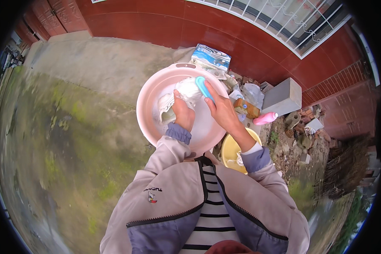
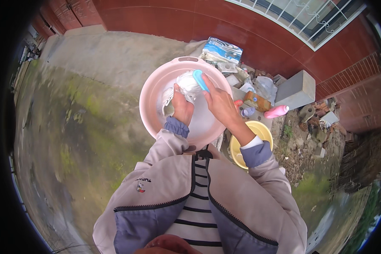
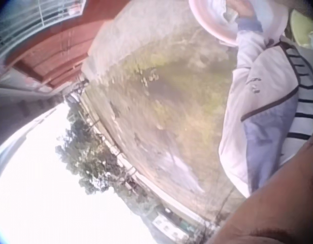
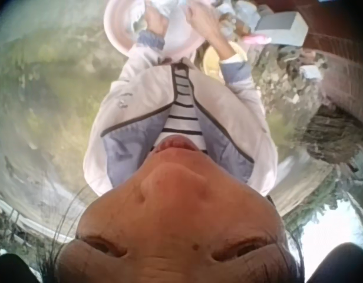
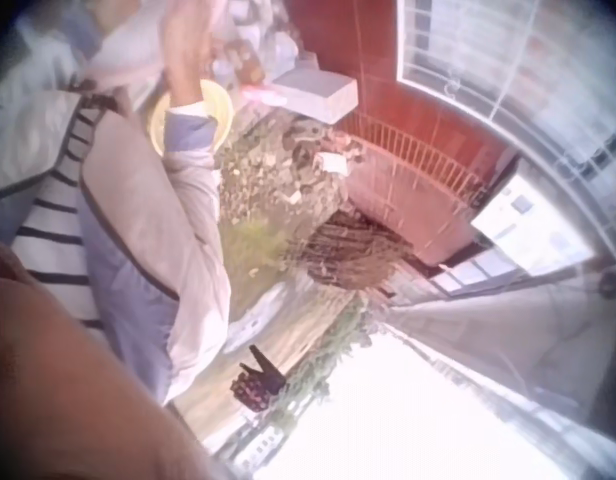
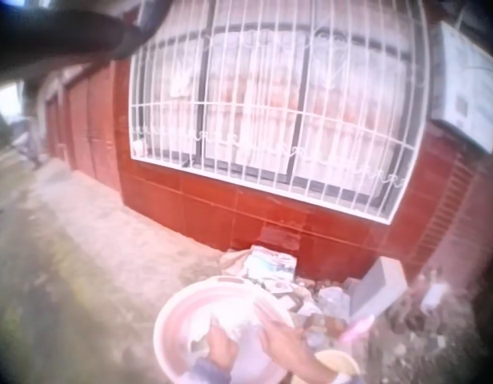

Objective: The person scrubs a white sneaker in a pink basin using a blue brush and water. They repeatedly wet the shoe and brush its upper and sole surfaces.

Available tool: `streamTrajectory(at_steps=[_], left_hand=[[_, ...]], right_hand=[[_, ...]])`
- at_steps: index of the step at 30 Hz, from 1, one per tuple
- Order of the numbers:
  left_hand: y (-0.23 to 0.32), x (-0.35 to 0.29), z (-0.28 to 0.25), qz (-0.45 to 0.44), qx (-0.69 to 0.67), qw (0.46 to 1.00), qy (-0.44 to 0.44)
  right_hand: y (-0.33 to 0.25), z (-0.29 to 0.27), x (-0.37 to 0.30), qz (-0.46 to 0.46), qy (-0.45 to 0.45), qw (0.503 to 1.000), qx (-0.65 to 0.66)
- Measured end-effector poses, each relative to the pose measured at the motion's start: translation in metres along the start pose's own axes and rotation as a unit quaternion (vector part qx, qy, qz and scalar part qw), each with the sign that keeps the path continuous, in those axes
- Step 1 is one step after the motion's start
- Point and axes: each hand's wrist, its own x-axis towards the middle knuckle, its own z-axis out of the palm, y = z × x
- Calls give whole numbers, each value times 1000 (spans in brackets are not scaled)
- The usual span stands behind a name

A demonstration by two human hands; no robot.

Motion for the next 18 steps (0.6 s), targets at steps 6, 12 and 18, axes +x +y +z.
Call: streamTrajectory(at_steps=[6, 12, 18], left_hand=[[-8, 1, -6, 3, 17, 1000, 14], [-18, 12, -13, -10, 38, 998, 46], [-18, 17, -13, -5, 58, 996, 61]], right_hand=[[0, 5, 17, 67, -47, 994, -66], [8, 11, 24, 98, -53, 988, -108], [2, 11, -20, 47, -66, 990, -118]])
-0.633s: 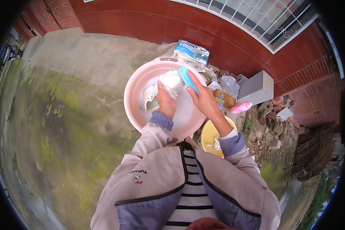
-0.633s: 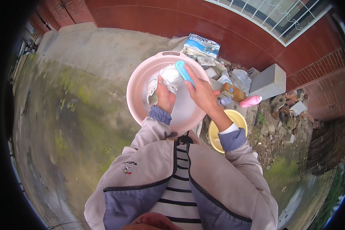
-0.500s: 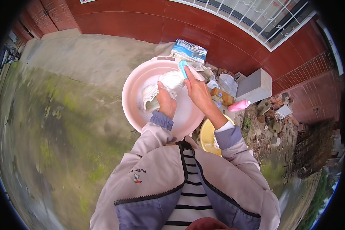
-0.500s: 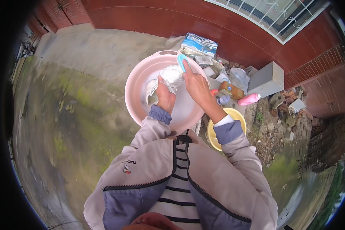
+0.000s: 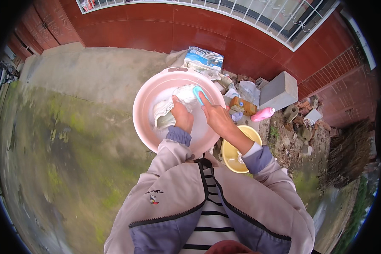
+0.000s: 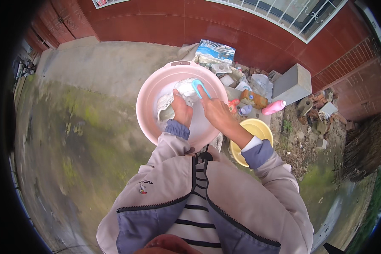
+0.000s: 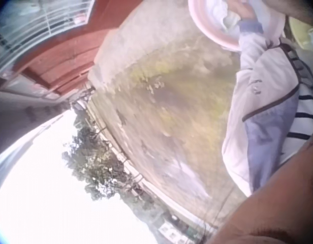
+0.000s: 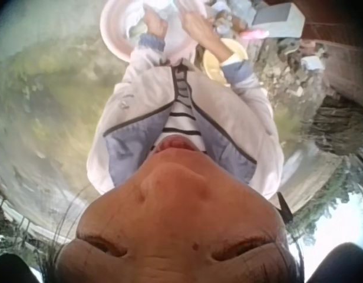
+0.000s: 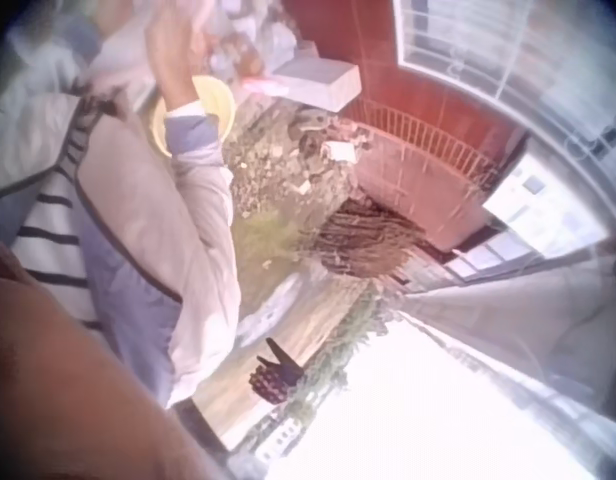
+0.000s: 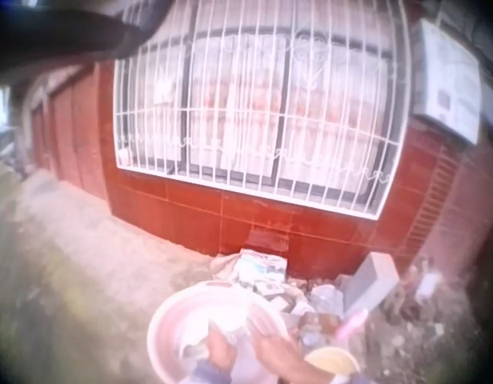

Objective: The person scrubs a white sneaker in a pink basin using a blue brush and water. They repeatedly wet the shoe and brush its upper and sole surfaces.

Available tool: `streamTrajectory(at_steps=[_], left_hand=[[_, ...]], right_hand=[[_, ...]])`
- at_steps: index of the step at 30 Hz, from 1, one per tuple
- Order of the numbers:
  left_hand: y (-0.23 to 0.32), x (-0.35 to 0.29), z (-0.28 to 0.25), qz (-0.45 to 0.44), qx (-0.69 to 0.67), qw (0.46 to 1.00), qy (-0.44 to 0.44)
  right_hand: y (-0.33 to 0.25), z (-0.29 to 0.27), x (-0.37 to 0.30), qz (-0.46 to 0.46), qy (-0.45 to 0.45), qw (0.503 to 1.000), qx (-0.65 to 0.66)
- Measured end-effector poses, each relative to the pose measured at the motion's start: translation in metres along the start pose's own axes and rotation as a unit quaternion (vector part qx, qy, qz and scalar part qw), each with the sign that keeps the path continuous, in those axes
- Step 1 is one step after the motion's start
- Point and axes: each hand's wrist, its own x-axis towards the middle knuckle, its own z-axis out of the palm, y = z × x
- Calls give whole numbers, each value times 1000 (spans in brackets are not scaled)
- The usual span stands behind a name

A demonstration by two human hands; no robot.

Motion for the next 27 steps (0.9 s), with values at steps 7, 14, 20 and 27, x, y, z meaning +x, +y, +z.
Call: streamTrajectory(at_steps=[7, 14, 20, 27], left_hand=[[2, -5, -5, 11, 13, 1000, -19], [8, -16, 3, -7, 10, 999, -30], [18, -9, 8, -15, -21, 996, -91], [35, 10, 13, -50, -128, 985, -107]], right_hand=[[-6, -12, 11, 23, -33, 999, 14], [-1, -7, 32, 31, 37, 997, 52], [-4, -6, 28, 38, 52, 994, 85], [-19, -31, 36, 89, 91, 957, 261]])
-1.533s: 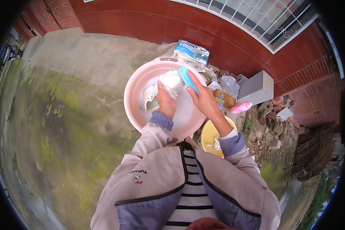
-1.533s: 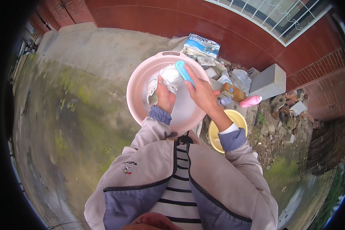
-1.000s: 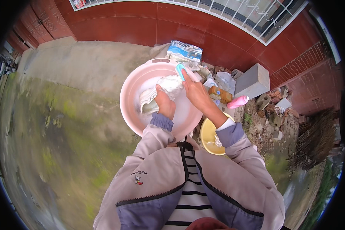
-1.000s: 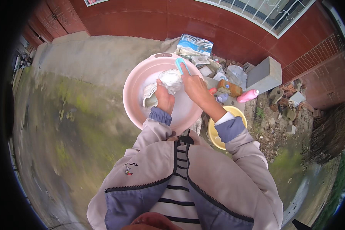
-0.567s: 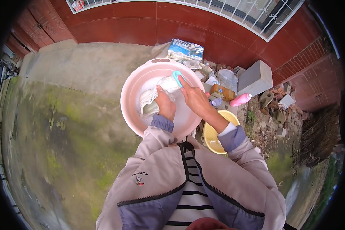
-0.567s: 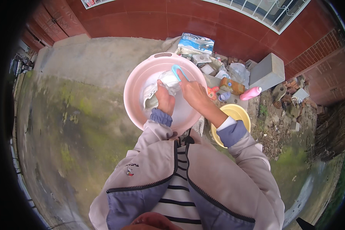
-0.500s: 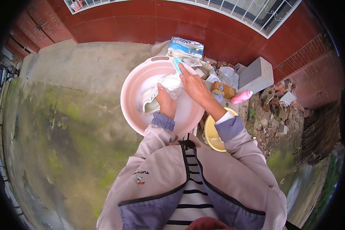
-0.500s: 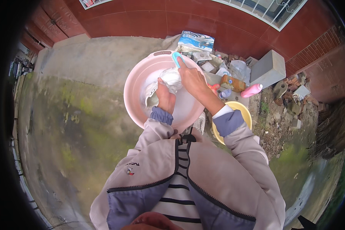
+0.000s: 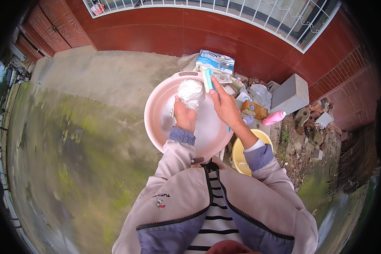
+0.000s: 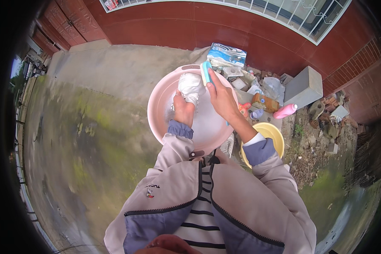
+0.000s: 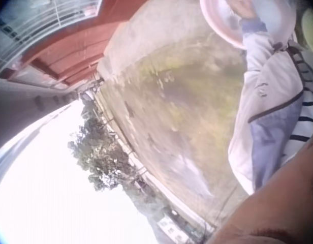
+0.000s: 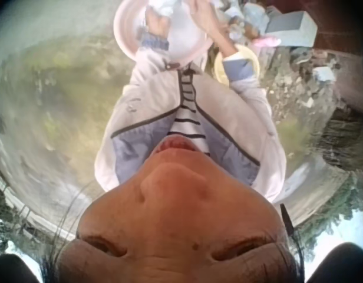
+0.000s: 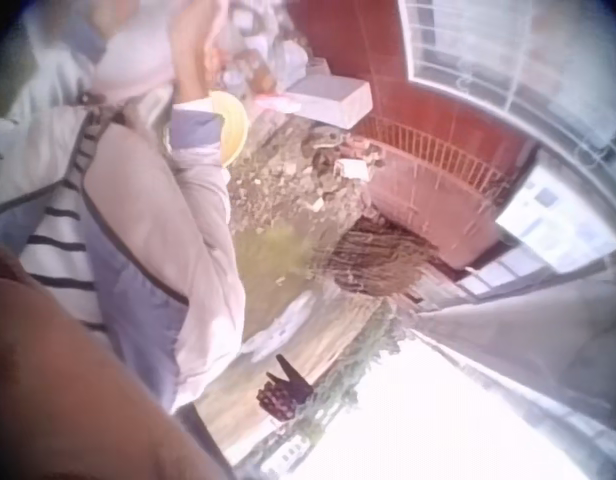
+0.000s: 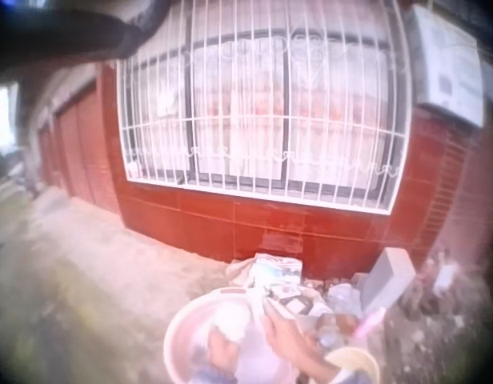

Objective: The person scrubs a white sneaker in a pink basin using a blue brush and water. They repeatedly wet the shoe and brush its upper and sole surfaces.

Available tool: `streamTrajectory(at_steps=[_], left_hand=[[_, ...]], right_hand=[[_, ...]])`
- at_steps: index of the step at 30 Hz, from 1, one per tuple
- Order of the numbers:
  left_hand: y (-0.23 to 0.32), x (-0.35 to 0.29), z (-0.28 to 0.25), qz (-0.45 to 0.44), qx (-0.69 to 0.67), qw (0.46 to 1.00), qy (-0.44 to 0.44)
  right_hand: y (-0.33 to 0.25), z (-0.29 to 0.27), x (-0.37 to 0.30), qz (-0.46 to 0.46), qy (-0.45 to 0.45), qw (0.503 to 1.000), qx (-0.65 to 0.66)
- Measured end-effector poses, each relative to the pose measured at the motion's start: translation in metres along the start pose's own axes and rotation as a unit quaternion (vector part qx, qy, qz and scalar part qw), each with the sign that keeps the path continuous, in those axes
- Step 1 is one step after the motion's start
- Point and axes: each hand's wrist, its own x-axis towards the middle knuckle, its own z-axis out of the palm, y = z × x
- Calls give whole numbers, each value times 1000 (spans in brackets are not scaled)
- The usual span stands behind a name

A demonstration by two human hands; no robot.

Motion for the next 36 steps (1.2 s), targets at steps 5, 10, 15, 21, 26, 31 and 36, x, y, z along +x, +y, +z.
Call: streamTrajectory(at_steps=[5, 10, 15, 21, 26, 31, 36], left_hand=[[3, -7, 2, 19, 20, 999, -30], [18, 7, -5, 16, 18, 996, -85], [24, 14, -15, 41, 61, 994, -81], [35, -3, -26, 231, 368, 872, -227], [45, -26, -25, 263, 491, 817, -148], [63, -55, -2, 323, 613, 708, -139], [66, -76, 13, 364, 610, 685, -163]], right_hand=[[-2, 43, 4, -46, 12, 997, -62], [6, 58, 5, -77, 6, 997, -13], [-5, 71, 12, -52, 13, 999, -2], [17, 90, 5, -174, 70, 980, 61], [5, 77, 47, -34, -11, 997, 63], [-30, 72, 23, -33, -79, 994, 64], [46, 99, 19, -8, -43, 997, 70]])
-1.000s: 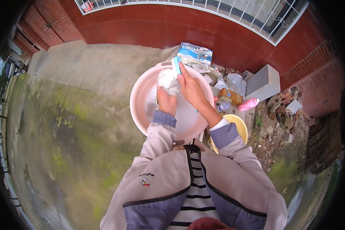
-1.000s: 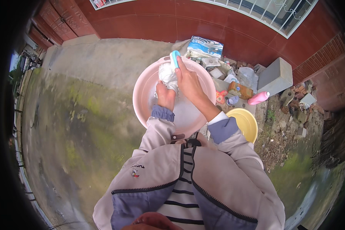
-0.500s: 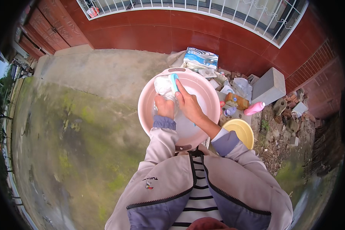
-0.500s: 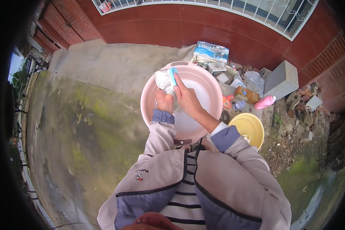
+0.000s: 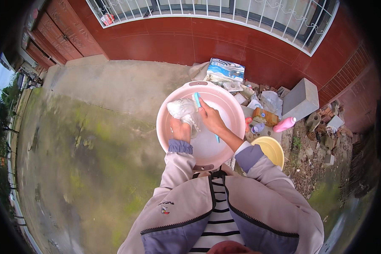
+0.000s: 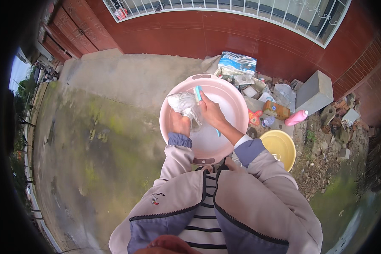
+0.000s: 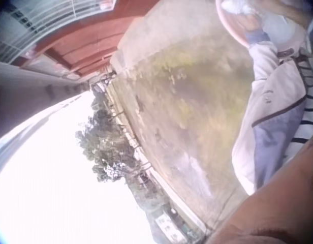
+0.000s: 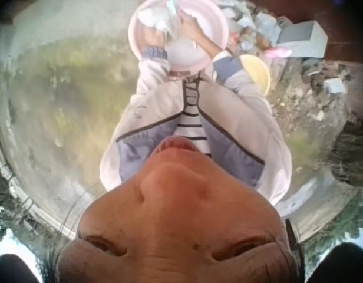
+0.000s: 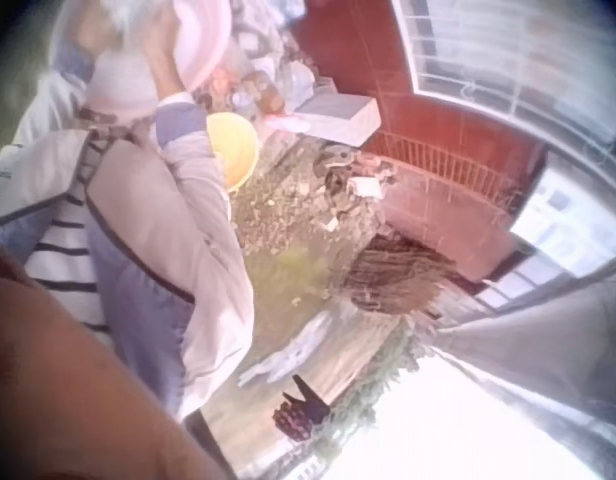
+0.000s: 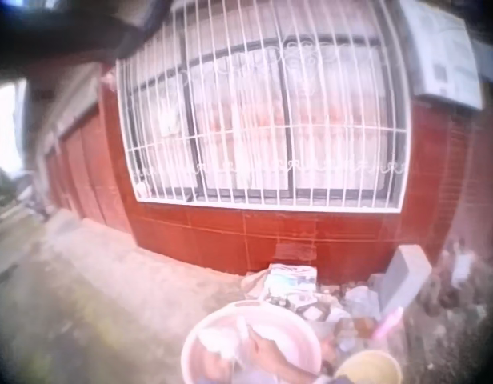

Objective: The person scrubs a white sneaker in a pink basin using a blue brush and water. They repeatedly wet the shoe and brush its upper and sole surfaces.

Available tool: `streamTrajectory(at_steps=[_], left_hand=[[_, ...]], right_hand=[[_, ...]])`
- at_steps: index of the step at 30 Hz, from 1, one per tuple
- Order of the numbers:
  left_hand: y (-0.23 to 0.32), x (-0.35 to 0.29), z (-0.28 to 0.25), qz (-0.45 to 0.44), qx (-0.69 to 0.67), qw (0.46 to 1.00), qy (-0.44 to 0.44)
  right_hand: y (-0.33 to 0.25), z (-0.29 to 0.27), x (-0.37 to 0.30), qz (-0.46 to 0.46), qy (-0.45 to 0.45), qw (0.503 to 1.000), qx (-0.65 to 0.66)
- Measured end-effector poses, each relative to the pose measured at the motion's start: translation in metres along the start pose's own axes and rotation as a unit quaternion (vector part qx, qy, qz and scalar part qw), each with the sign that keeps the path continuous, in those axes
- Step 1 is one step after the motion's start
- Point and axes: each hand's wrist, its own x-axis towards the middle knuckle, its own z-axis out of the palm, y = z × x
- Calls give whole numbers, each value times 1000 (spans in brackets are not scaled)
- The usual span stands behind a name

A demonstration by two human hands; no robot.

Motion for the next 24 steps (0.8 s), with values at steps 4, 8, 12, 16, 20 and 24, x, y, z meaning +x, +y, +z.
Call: streamTrajectory(at_steps=[4, 8, 12, 16, 20, 24], left_hand=[[-11, -2, -2, -93, -15, 995, -42], [-55, -1, 11, -73, -234, 969, 16], [-12, -5, 7, -36, 11, 999, -7], [-10, -1, 10, -18, 14, 1000, -15], [-87, 9, 22, -42, -235, 970, 47], [-97, 19, 41, -91, -418, 900, 83]], right_hand=[[-92, -25, -10, 25, -88, 996, 1], [4, -2, -3, 29, -26, 999, -19], [-82, -16, -19, -63, -44, 997, 10], [7, -12, 2, 6, -22, 998, -53], [-69, -20, -27, -50, -29, 998, -23], [-69, -14, 4, -77, 24, 995, -51]])
